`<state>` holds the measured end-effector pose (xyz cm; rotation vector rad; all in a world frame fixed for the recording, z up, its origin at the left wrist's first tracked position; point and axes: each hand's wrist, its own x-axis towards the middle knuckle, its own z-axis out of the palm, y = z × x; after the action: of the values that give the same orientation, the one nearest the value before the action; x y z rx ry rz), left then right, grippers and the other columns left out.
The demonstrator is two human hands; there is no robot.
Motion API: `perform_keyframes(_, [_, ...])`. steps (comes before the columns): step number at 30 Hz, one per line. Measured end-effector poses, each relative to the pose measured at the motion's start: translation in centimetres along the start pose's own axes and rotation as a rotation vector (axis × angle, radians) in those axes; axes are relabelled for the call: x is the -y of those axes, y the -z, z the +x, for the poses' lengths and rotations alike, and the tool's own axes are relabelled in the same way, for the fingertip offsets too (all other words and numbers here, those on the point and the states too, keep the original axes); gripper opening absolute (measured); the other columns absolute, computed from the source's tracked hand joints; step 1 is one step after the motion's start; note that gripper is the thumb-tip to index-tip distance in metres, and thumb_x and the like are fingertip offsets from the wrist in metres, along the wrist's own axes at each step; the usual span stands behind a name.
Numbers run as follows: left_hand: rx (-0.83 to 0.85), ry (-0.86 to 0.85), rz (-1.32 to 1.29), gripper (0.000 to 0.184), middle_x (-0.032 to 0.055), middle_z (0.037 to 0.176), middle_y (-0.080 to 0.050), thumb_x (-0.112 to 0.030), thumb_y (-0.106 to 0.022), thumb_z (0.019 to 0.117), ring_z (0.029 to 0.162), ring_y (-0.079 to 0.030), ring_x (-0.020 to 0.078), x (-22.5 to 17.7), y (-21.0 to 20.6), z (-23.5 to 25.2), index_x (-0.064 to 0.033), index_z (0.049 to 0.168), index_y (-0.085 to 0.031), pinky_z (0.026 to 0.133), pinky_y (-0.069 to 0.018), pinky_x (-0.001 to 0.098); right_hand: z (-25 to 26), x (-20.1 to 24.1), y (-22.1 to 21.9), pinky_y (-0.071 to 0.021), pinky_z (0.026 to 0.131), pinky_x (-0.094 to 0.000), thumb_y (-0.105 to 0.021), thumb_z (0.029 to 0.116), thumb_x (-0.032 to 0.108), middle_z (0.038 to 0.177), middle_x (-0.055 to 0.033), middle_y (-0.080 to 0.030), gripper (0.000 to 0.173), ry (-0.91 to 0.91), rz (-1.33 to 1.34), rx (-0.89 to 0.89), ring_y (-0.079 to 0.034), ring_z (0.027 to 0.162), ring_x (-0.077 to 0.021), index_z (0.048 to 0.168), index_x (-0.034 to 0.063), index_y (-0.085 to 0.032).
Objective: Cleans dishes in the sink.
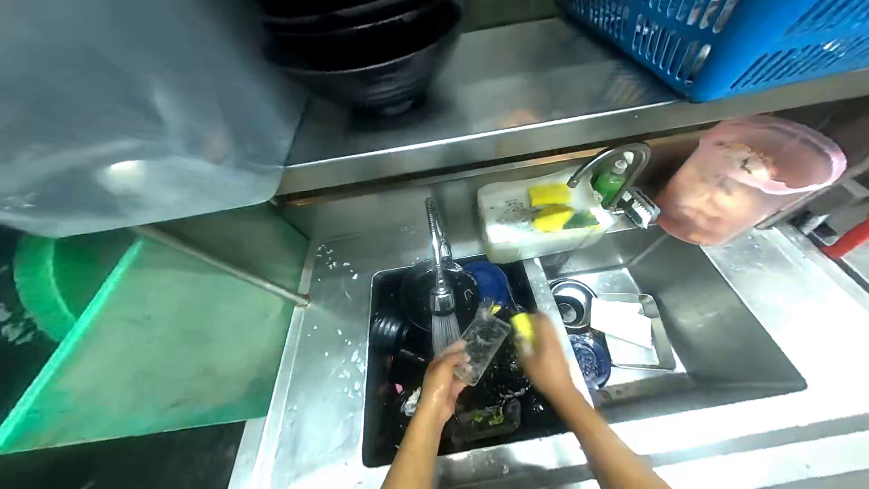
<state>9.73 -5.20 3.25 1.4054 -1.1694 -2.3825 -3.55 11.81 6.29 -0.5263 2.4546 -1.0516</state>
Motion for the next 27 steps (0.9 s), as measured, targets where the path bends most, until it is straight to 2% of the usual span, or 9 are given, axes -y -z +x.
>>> perform_keyframes(3, [0.078, 0.022, -0.294, 0.046, 0.0161, 0.100, -0.070, -0.038, -0.037, 0.1106, 0.087, -0.069, 0.0257, 0.5, -1.8, -1.0, 0.0000, 0.124, -0.061, 0.078, -0.0599, 0.0440, -1.9, 4.1, -6.0, -0.0376, 0.120, -0.0499, -0.056, 0.1014, 0.033, 0.157, -0.0146, -0.048, 0.052, 0.210, -0.255, 0.228, -0.046, 0.144, -0.0312, 0.148, 0.0105, -0.055])
perform_keyframes(7, [0.126, 0.073, -0.397, 0.077, 0.0176, 0.104, -0.070, -0.065, -0.019, 0.1055, 0.091, -0.069, 0.0269, -1.6, -2.1, -4.1, -0.0034, 0.129, -0.059, 0.077, -0.0587, 0.0448, -5.3, 7.0, -7.7, -0.0349, 0.121, -0.0496, -0.052, 0.1033, 0.025, 0.164, -0.0134, -0.038, 0.055, 0.245, -0.283, 0.388, -0.042, 0.147, -0.0318, 0.155, 0.0067, -0.045])
perform_keyframes(11, [0.235, 0.069, -0.387, 0.045, 0.0146, 0.122, -0.068, -0.039, -0.039, 0.1108, 0.110, -0.068, 0.0257, 1.5, -1.1, -4.0, -0.0073, 0.140, -0.053, 0.095, -0.0566, 0.0457, -3.4, 3.1, -7.9, -0.0337, 0.123, -0.0496, -0.057, 0.1005, 0.022, 0.165, -0.0107, -0.037, 0.056, 0.294, -0.296, 0.290, -0.040, 0.149, -0.0301, 0.154, 0.0098, -0.047])
perform_keyframes(14, [0.248, 0.046, -0.302, 0.037, 0.0230, 0.123, -0.067, -0.015, -0.048, 0.1088, 0.106, -0.070, 0.0336, 2.4, -1.3, -4.8, 0.0001, 0.143, -0.047, 0.092, -0.0590, 0.0490, 0.0, 0.0, -5.4, -0.0293, 0.124, -0.0539, -0.058, 0.0965, 0.009, 0.166, -0.0176, -0.030, 0.067, 0.199, -0.323, 0.283, -0.035, 0.151, -0.0362, 0.159, 0.0040, -0.035])
perform_keyframes(16, [0.292, 0.039, -0.236, 0.042, 0.0266, 0.125, -0.066, -0.010, -0.051, 0.1072, 0.105, -0.071, 0.0383, 2.4, -1.0, -5.7, 0.0005, 0.147, -0.044, 0.091, -0.0600, 0.0520, 1.4, -2.0, -3.4, -0.0299, 0.124, -0.0539, -0.055, 0.0976, 0.009, 0.164, -0.0180, -0.036, 0.062, 0.208, -0.338, 0.240, -0.037, 0.150, -0.0357, 0.157, 0.0037, -0.039])
perform_keyframes(18, [0.304, 0.044, -0.202, 0.043, 0.0281, 0.128, -0.065, -0.008, -0.047, 0.1079, 0.105, -0.071, 0.0413, 2.4, -0.2, -5.8, 0.0008, 0.149, -0.042, 0.091, -0.0603, 0.0541, 2.0, -2.4, -1.4, -0.0367, 0.121, -0.0480, -0.052, 0.1002, 0.010, 0.153, -0.0161, -0.051, 0.050, 0.129, -0.149, 0.170, -0.048, 0.143, -0.0291, 0.150, 0.0047, -0.051])
perform_keyframes(22, [0.205, 0.105, -0.206, 0.042, 0.0241, 0.126, -0.067, -0.016, -0.049, 0.1089, 0.100, -0.072, 0.0367, 3.0, -0.4, -4.9, -0.0034, 0.149, -0.045, 0.084, -0.0622, 0.0493, 0.7, -1.0, 0.4, -0.0603, 0.082, -0.0433, -0.050, 0.1071, 0.017, 0.108, -0.0154, -0.071, 0.031, -0.171, 0.803, 0.026, -0.070, 0.093, -0.0235, 0.132, 0.0038, -0.062])
perform_keyframes(25, [0.191, 0.133, -0.147, 0.043, 0.0197, 0.111, -0.070, -0.028, -0.058, 0.1058, 0.086, -0.072, 0.0270, 3.7, -2.9, -4.3, -0.0047, 0.141, -0.049, 0.071, -0.0615, 0.0393, -1.5, 0.9, -1.0, -0.0609, 0.080, -0.0469, -0.038, 0.1095, 0.021, 0.105, -0.0165, -0.071, 0.034, -0.235, 1.250, 0.028, -0.071, 0.093, -0.0258, 0.130, 0.0019, -0.058])
perform_keyframes(27, [0.155, 0.059, 0.026, 0.048, 0.0154, 0.096, -0.068, -0.044, -0.058, 0.1039, 0.072, -0.066, 0.0218, 4.1, -5.0, -4.2, -0.0052, 0.133, -0.057, 0.059, -0.0559, 0.0353, -3.9, 2.7, -1.8, -0.0614, 0.079, -0.0438, -0.031, 0.1113, 0.021, 0.108, -0.0184, -0.070, 0.038, -0.202, 1.195, 0.070, -0.071, 0.096, -0.0247, 0.132, -0.0030, -0.052])
